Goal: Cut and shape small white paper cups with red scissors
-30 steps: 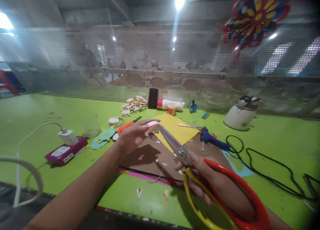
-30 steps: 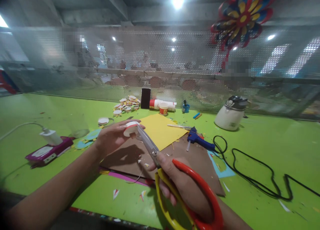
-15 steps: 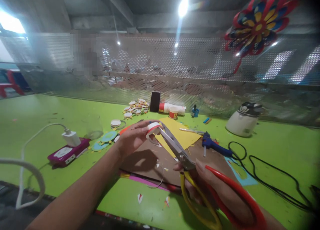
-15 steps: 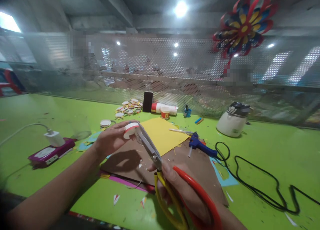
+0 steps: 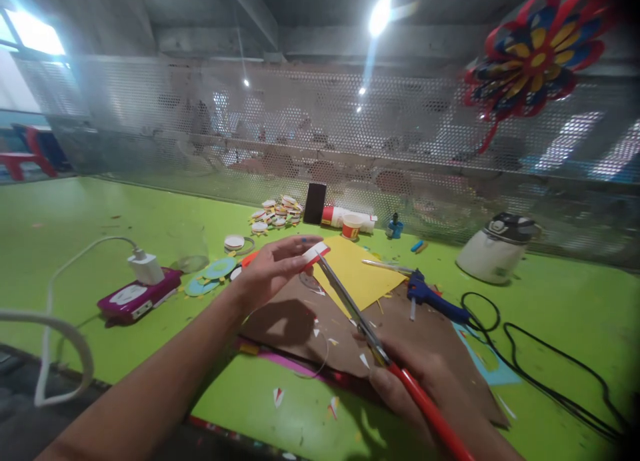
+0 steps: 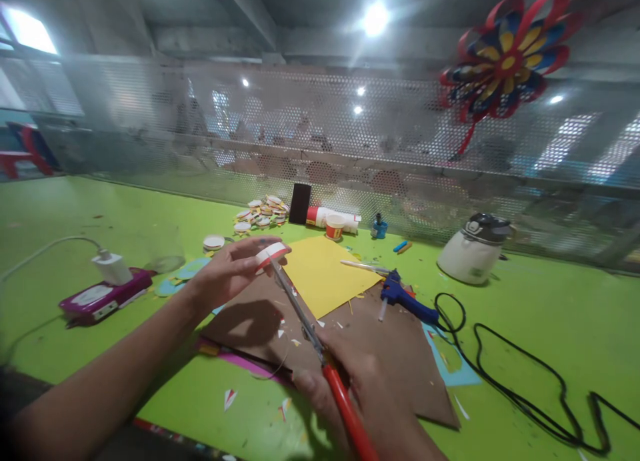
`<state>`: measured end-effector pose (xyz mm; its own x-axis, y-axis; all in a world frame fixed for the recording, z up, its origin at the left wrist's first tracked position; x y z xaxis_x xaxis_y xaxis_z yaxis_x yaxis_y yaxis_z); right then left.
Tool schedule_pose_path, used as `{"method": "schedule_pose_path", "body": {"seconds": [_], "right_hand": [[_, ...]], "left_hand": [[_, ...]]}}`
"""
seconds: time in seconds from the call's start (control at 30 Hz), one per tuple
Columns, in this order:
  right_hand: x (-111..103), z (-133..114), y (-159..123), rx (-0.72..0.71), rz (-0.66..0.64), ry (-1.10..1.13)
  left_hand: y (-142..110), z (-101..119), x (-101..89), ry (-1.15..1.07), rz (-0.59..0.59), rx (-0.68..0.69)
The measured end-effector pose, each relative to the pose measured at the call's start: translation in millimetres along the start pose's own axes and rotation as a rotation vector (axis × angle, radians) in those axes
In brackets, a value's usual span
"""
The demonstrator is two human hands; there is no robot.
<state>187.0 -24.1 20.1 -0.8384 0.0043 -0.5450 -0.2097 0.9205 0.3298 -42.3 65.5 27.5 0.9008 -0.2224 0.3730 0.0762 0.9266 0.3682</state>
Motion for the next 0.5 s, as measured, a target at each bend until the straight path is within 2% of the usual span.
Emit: {"method": "schedule_pose_path", "body": {"seconds": [0.17,0.3,0.4,0.5], "right_hand": [[1.0,-1.2,-1.6,-0.029,0.055,-0.023],[0.8,-2.4,-1.9,-0.138,0.148,-0.073],[1.0,-0.7,-1.3,-0.187,0.137,-0.14],[1.8,2.4,-1.2,-0.175,0.085,-0.166]], "left_hand": [[0.0,-0.8,1.3,-0.004,0.01,0.0],[-0.4,-0.7,1.8,-0.014,0.002,-0.007],[-0.8,-0.3,1.8,-0.017,0.013,-0.012],[-1.2,0.5,2.2,-0.017,0.018,-0.014]]}}
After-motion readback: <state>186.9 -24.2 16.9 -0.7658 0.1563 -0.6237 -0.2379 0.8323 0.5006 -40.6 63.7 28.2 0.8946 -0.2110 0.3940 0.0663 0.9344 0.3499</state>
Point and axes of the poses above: each hand's wrist, its own y-axis towards the middle knuckle, its own x-axis out of the palm, z = x × y, the point moved 4 cm from there along y, towards the middle knuckle, and after that the axes turned 15 degrees about z, right-handed, at the moved point
